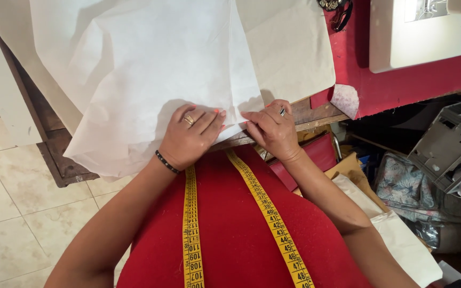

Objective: The person is folding the edge of a white fabric piece and pinning it in place to prepare for sewing.

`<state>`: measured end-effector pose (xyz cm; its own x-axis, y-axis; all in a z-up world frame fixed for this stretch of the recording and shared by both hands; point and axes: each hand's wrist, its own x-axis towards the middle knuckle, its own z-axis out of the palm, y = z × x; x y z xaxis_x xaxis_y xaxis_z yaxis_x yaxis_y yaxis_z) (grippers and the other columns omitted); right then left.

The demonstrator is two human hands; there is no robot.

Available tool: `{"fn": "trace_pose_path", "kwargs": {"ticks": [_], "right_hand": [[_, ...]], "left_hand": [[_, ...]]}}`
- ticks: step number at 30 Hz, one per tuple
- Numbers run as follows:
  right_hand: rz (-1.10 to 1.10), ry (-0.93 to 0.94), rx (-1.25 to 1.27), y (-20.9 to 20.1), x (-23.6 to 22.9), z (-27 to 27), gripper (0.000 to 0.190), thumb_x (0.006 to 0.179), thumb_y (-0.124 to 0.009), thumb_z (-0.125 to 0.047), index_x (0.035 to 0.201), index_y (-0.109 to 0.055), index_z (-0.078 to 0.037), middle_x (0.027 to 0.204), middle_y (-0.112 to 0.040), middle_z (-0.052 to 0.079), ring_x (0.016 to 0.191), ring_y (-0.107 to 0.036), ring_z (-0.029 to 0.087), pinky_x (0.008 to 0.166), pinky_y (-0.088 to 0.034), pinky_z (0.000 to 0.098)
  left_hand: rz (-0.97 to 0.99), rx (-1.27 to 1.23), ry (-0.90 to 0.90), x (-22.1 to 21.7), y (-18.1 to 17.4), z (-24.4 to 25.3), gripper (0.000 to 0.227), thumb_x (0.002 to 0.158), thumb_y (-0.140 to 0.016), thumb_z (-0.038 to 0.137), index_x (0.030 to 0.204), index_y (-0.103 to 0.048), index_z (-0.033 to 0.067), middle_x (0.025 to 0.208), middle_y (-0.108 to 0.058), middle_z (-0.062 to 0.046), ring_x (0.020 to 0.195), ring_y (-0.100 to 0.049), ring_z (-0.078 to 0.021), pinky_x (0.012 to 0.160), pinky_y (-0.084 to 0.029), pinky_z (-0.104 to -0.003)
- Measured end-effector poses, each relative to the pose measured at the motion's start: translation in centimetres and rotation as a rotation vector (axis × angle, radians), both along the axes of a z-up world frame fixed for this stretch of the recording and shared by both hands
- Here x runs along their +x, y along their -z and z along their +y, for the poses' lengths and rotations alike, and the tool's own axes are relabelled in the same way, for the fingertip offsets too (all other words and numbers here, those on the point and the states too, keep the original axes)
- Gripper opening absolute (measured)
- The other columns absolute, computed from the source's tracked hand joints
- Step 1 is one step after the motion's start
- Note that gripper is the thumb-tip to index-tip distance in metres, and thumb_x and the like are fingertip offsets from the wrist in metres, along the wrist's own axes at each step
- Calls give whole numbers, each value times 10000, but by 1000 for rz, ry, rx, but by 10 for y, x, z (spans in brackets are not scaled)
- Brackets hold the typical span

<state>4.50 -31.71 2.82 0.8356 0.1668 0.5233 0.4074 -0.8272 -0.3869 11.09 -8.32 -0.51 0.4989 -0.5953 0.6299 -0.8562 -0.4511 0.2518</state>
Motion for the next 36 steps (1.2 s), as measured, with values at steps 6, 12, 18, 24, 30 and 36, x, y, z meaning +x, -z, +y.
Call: {"fn": "trace_pose_path", "kwargs": {"ticks": [6, 12, 18, 24, 30, 36], "right_hand": [[10, -19, 39, -2, 1, -2, 100, 889, -789, -129, 988, -796, -128, 762, -651, 24, 674, -632, 220, 789, -525, 390], [6, -18, 37, 5, -3, -4, 79, 897, -787, -137, 975, -793, -124, 766, -660, 36, 666, -630, 240, 764, -521, 398], [-20, -6, 15, 13, -4, -6, 79, 878, -802, -132, 956, -791, -125, 748, -661, 28, 657, -629, 232, 750, -522, 387], [-99, -32, -113, 23, -6, -5, 64, 864, -808, -107, 911, -766, -119, 732, -639, 55, 642, -620, 238, 737, -531, 391], [-78, -8, -79, 24, -9, -7, 66, 868, -819, -125, 902, -762, -131, 729, -640, 42, 661, -624, 239, 740, -533, 398], [-38, -2, -33, 19, -6, -6, 56, 890, -816, -144, 901, -762, -140, 725, -640, 34, 671, -632, 244, 744, -532, 394]], "left_hand": [[-70, -22, 18, -1, -11, -8, 215, 989, -679, 277, 1104, -765, 117, 1040, -721, -61, 928, -676, -213, 971, -541, -462], [-138, -17, -26, 0, -4, -8, 128, 994, -675, 138, 1065, -774, 100, 970, -695, -71, 879, -678, -217, 950, -571, -445], [-177, 9, -14, 0, -6, 4, 134, 988, -692, 127, 1090, -776, 105, 930, -712, -74, 875, -711, -220, 943, -593, -434], [-223, 78, -28, 4, 15, 34, 59, 984, -707, 120, 977, -759, 93, 904, -702, -76, 842, -704, -215, 873, -608, -388], [-116, 76, -27, 4, 34, 35, 115, 1035, -645, 157, 964, -689, 79, 953, -655, -89, 861, -657, -244, 851, -575, -420], [223, 186, 77, 7, -33, 26, 388, 912, -759, 367, 1222, -707, 139, 1088, -704, -64, 1004, -668, -242, 938, -517, -459]]}}
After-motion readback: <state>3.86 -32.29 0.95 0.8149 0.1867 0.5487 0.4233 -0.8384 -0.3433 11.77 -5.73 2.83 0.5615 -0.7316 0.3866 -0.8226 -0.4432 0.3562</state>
